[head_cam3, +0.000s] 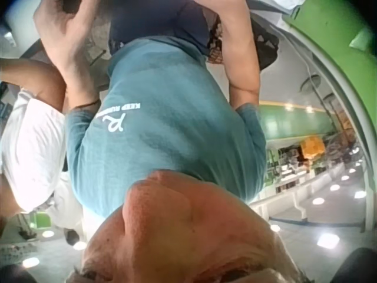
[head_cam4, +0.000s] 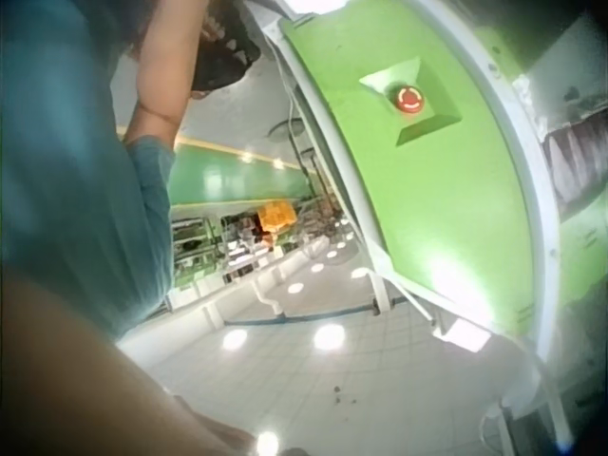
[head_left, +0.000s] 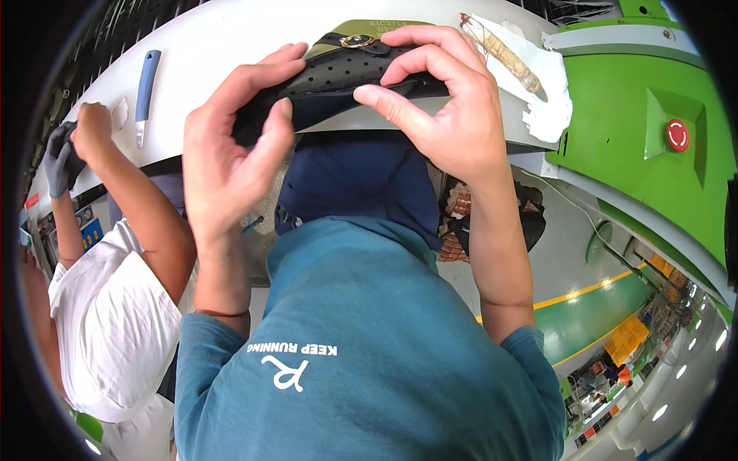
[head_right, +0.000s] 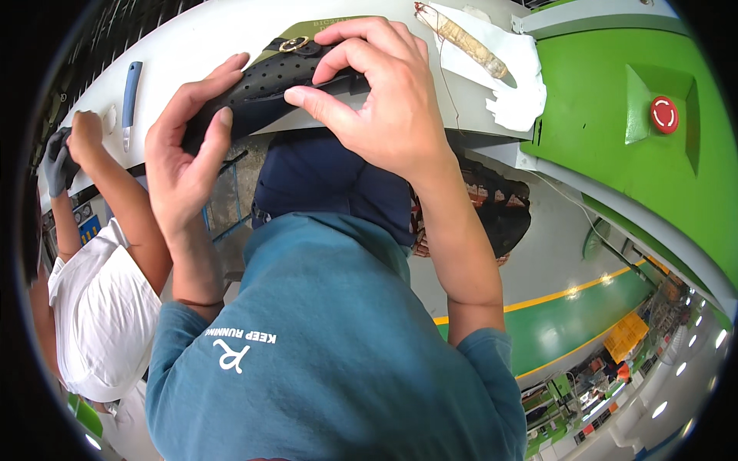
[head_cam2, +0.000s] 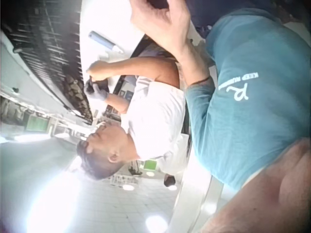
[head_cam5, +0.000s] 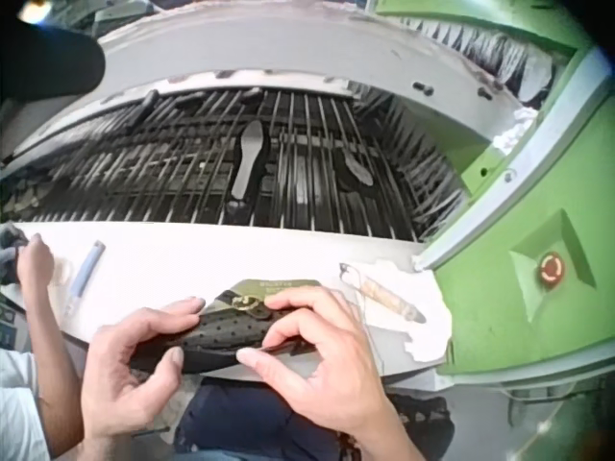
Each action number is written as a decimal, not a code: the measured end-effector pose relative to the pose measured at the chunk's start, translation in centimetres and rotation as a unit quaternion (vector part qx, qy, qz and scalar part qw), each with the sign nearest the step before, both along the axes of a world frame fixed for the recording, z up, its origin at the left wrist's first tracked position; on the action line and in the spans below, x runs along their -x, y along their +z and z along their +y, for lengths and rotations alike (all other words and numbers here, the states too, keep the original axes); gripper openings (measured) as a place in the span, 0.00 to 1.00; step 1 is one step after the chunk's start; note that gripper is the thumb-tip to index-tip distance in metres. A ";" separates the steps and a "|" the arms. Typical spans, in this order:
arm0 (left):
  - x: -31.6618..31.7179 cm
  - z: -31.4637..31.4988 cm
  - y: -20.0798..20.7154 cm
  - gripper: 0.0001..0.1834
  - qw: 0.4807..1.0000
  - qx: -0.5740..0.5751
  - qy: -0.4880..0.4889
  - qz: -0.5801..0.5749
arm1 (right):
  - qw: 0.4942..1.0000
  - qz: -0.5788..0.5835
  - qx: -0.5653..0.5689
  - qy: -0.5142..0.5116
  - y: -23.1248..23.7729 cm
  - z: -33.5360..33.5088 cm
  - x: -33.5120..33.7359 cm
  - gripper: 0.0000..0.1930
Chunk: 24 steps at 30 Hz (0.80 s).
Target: The person picks up black shoe soles and green uppers from a conveyor belt and assembles them by hand. They press the components together, inspect the fit, and place the finished shoes back onto the belt.
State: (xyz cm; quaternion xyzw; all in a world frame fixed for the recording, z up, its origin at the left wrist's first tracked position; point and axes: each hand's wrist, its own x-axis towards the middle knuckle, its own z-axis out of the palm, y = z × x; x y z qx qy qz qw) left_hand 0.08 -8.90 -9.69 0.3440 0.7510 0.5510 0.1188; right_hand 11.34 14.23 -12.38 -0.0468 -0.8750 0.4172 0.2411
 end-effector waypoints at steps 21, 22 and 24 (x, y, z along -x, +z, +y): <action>-1.2 2.1 -0.7 0.14 0.999 0.014 0.052 0.002 | 0.999 0.028 -0.002 -0.019 -0.4 0.1 0.1 0.16; -1.3 2.2 -0.7 0.14 0.998 0.016 0.056 0.010 | 0.999 0.037 -0.004 -0.026 -0.6 0.1 0.0 0.17; -1.3 2.2 -0.8 0.14 0.998 0.020 0.063 0.024 | 0.997 0.039 0.017 -0.062 -1.2 -0.2 0.0 0.20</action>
